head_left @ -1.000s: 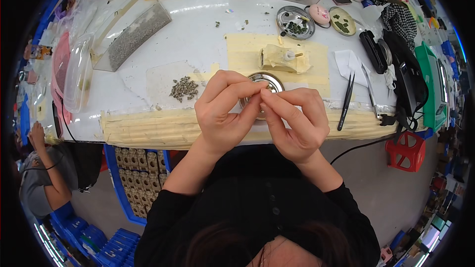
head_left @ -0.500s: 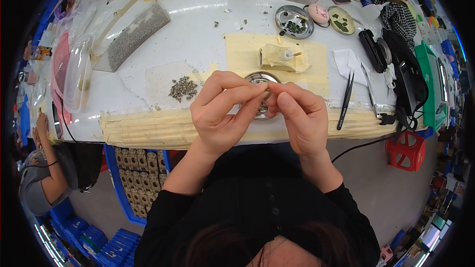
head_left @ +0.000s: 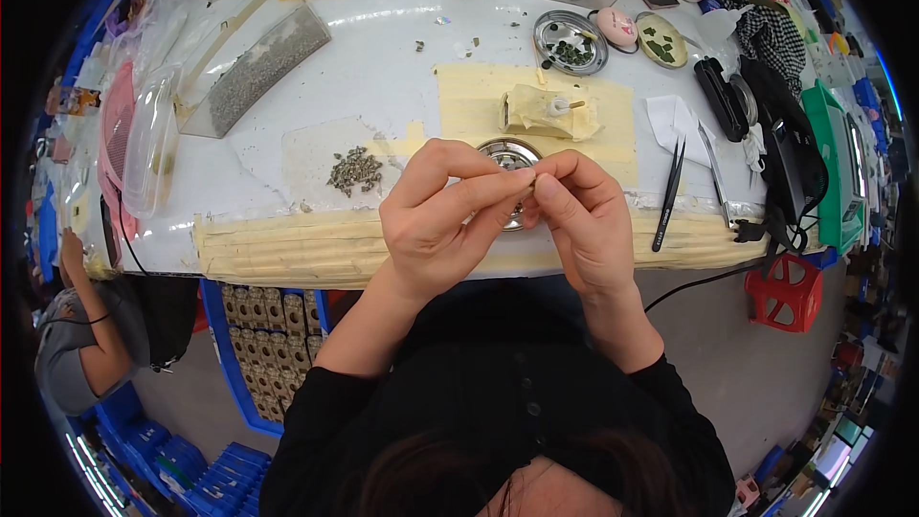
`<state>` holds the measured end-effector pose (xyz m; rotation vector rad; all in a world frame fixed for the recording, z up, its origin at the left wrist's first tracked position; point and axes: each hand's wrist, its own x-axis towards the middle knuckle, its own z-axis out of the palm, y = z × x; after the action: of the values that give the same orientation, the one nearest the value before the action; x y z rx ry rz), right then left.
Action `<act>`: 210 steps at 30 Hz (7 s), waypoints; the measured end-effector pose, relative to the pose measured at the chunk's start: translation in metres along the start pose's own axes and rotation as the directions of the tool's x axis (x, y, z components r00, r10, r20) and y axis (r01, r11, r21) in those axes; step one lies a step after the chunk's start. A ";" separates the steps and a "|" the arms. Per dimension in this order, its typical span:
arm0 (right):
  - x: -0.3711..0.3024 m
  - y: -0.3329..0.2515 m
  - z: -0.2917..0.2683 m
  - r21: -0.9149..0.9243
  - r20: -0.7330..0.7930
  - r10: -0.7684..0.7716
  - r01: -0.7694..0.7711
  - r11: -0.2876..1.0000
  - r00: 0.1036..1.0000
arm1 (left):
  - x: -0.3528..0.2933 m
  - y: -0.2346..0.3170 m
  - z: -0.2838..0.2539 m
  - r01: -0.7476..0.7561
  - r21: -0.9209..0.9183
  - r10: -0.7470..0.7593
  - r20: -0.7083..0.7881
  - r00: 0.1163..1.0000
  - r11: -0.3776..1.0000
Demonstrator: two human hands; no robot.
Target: Manually placing tiny components into a circular metal housing at a workbench.
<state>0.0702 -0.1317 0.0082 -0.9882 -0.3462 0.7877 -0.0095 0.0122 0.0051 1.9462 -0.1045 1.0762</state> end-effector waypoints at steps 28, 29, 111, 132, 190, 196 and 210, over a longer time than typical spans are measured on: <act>-0.002 0.003 0.007 -0.168 -0.058 -0.189 0.177 0.970 0.980 | -0.002 -0.003 0.001 0.095 -0.044 -0.097 -0.043 0.994 0.995; -0.002 0.003 0.006 -0.165 -0.054 -0.185 0.174 0.971 0.981 | -0.002 -0.003 0.001 0.092 -0.045 -0.094 -0.041 0.995 0.995; 0.001 -0.019 0.003 -0.756 0.342 -0.675 0.618 0.215 0.654 | 0.004 -0.004 -0.024 0.604 -0.785 -0.633 0.399 0.664 0.139; 0.018 -0.018 0.015 -0.764 0.349 -0.645 0.605 0.224 0.680 | 0.000 -0.010 -0.007 0.541 -0.776 -0.529 0.324 0.784 0.326; 0.015 -0.011 0.015 -0.764 0.320 -0.680 0.604 0.228 0.660 | -0.004 -0.005 -0.004 0.490 -0.741 -0.493 0.246 0.834 0.459; 0.017 -0.009 0.014 -0.762 0.323 -0.688 0.609 0.219 0.650 | -0.004 -0.003 -0.003 0.496 -0.715 -0.520 0.217 0.827 0.492; 0.017 -0.007 0.013 -0.750 0.288 -0.685 0.603 0.273 0.669 | -0.005 -0.004 -0.003 0.494 -0.668 -0.509 0.196 0.838 0.556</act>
<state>0.0772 -0.1138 0.0198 -1.5714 -1.0311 -0.2851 -0.0122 0.0151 -0.0003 1.1409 0.0591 0.5324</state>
